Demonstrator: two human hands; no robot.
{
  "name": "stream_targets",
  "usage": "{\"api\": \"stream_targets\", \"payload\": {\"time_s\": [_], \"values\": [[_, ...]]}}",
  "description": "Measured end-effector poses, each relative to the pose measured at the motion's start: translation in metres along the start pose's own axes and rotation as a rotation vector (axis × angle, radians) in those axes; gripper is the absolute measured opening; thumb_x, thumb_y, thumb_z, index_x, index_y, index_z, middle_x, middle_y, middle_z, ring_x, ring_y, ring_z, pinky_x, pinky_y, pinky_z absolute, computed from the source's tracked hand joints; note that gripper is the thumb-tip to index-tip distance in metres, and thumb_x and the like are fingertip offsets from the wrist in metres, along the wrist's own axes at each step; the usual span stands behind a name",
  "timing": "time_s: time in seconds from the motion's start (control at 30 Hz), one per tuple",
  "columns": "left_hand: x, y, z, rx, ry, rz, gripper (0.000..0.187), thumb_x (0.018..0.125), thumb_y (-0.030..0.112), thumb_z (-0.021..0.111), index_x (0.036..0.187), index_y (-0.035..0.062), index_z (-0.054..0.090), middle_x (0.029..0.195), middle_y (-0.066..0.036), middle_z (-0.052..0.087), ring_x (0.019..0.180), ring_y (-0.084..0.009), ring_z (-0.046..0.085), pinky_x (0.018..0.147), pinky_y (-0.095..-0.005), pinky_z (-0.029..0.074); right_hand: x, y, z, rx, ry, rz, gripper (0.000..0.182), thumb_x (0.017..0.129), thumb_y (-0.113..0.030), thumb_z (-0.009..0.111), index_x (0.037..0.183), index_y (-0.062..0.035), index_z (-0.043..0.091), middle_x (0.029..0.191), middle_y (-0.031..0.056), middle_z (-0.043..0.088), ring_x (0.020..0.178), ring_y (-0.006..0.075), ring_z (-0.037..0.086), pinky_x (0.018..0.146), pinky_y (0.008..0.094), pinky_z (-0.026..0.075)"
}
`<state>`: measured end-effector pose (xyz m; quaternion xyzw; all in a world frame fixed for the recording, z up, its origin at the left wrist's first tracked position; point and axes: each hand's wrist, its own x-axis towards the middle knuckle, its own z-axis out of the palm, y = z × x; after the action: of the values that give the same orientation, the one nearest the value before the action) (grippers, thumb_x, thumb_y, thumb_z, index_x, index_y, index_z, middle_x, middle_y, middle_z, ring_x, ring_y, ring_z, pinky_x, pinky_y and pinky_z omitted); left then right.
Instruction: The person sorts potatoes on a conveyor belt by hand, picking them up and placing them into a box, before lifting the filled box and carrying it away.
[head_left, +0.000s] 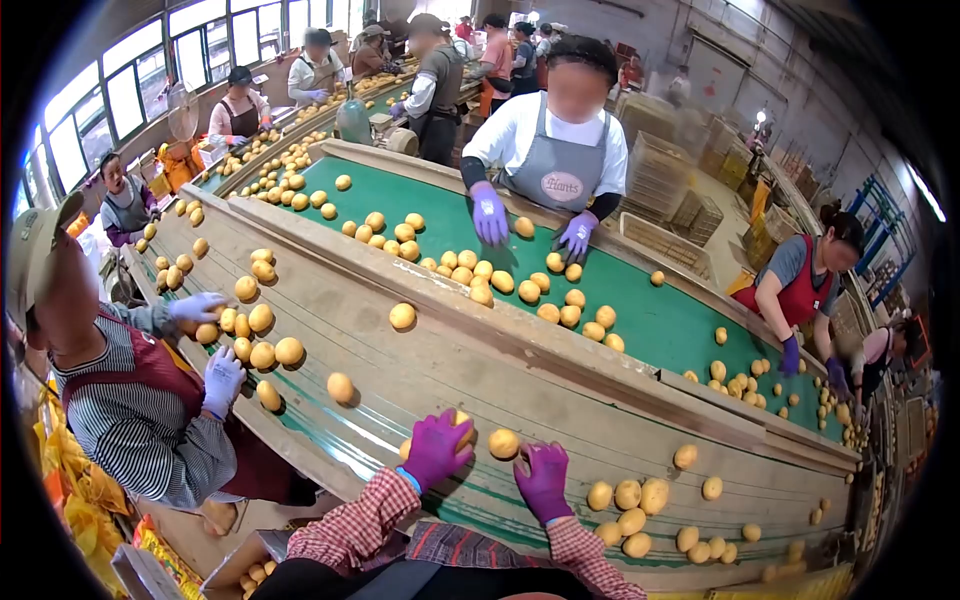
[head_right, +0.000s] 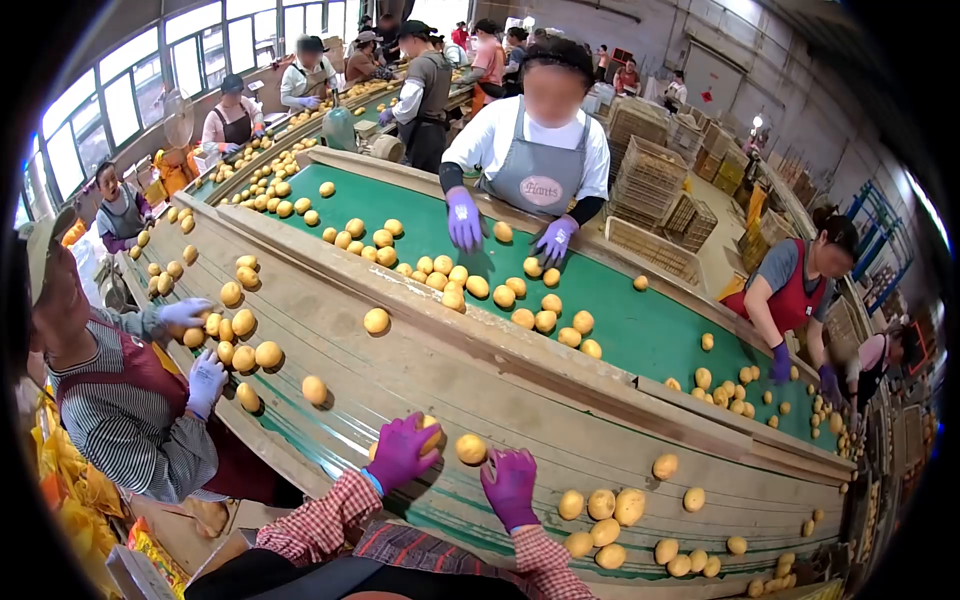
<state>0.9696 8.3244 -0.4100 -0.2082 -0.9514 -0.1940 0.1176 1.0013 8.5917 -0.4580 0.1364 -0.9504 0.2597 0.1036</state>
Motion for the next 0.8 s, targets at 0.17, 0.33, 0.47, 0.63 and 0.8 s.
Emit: {"api": "stream_targets", "payload": {"time_s": [0.17,0.33,0.47,0.63,0.8], "values": [[-0.005,0.091,0.0,-0.101,0.1,0.244,0.033,0.089,0.032,0.071,0.112,0.0087,0.071,0.114,-0.016,0.068,0.1,-0.0365,0.066,0.082,-0.051,0.05,-0.047,-0.005,-0.025,0.102,0.105,-0.203,0.068,0.086,-0.033,0.08,0.142,-0.0016,0.06,0.137,0.0212,0.064,0.131,0.0423,0.059,0.112,0.0557,0.044],[-0.042,0.148,0.071,-0.388,-0.125,0.374,0.019,0.089,0.025,0.068,0.09,0.0071,0.064,0.082,-0.013,0.062,0.077,-0.0358,0.064,0.068,-0.0524,0.049,-0.11,0.036,-0.053,-0.127,0.012,-0.234,0.05,0.084,-0.029,0.076,0.129,-0.008,0.069,0.133,0.018,0.065,0.13,0.0426,0.057,0.115,0.0571,0.04],[-0.057,0.172,0.054,-0.391,0.246,0.428,0.023,0.091,0.025,0.072,0.105,0.0068,0.068,0.093,-0.015,0.064,0.087,-0.0366,0.066,0.073,-0.0498,0.052,-0.159,0.093,-0.097,-0.197,-0.009,-0.094,0.037,0.086,-0.024,0.074,0.121,-0.0107,0.073,0.135,0.0173,0.066,0.133,0.0426,0.056,0.117,0.0607,0.038],[-0.087,0.141,0.034,0.25,0.137,-0.195,0.062,0.09,0.047,0.075,0.14,0.0119,0.065,0.142,-0.022,0.06,0.132,-0.0456,0.053,0.11,-0.0601,0.04,-0.174,0.134,-0.161,-0.097,0.123,-0.02,0.038,0.085,-0.024,0.075,0.119,-0.0084,0.074,0.133,0.0171,0.067,0.133,0.0419,0.056,0.115,0.0564,0.041],[-0.108,0.16,0.014,0.019,-0.002,-0.518,0.068,0.088,0.05,0.077,0.141,0.0093,0.063,0.13,-0.018,0.066,0.119,-0.0386,0.062,0.102,-0.0539,0.046,-0.184,0.199,-0.195,-0.23,0.199,0.132,0.053,0.087,-0.031,0.078,0.133,-0.0055,0.071,0.138,0.0211,0.066,0.136,0.0425,0.056,0.115,0.0574,0.041]]}}
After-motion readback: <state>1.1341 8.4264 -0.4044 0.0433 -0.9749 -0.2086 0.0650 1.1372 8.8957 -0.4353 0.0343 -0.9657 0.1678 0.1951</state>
